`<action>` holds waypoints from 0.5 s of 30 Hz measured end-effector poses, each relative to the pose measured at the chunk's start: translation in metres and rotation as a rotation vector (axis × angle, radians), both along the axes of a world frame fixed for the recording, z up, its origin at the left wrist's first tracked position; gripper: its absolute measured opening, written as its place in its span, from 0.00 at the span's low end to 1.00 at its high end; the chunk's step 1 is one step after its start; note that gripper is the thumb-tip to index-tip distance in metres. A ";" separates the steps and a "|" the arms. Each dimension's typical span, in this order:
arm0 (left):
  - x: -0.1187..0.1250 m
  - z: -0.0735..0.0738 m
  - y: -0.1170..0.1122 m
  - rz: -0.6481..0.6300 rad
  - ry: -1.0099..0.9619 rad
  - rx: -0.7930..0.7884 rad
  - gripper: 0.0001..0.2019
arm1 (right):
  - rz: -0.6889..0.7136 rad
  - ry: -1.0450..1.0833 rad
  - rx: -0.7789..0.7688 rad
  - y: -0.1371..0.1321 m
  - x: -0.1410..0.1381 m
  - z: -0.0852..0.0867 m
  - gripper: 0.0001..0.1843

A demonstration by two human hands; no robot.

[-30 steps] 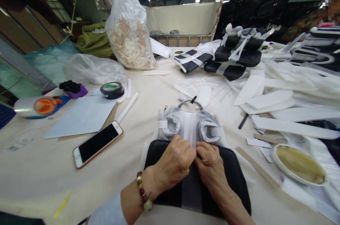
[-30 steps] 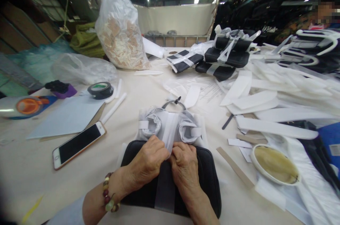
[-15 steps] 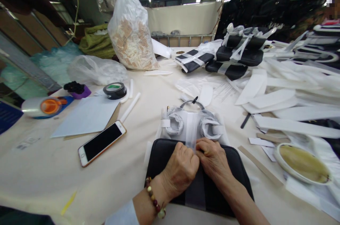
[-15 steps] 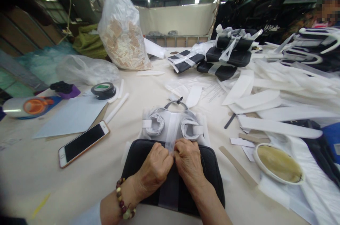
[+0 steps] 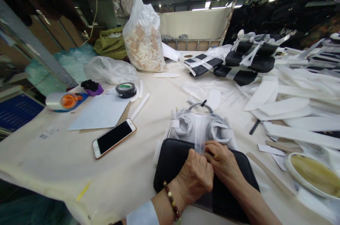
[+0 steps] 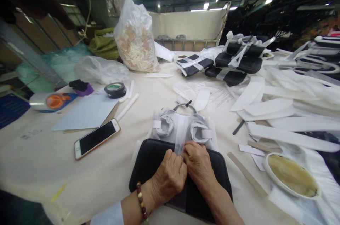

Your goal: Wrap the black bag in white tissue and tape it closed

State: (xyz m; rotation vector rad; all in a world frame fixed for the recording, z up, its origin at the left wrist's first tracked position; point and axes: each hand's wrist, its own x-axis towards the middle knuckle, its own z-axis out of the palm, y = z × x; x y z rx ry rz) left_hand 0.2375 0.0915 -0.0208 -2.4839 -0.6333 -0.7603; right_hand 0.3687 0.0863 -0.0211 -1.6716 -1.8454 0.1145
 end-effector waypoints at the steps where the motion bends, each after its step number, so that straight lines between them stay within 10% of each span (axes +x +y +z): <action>1: 0.000 0.001 0.000 0.001 0.012 0.011 0.09 | 0.012 0.002 0.011 -0.001 0.001 0.000 0.12; 15: -0.001 -0.003 0.000 0.034 -0.037 0.037 0.11 | 0.147 -0.210 0.089 -0.014 0.006 0.007 0.14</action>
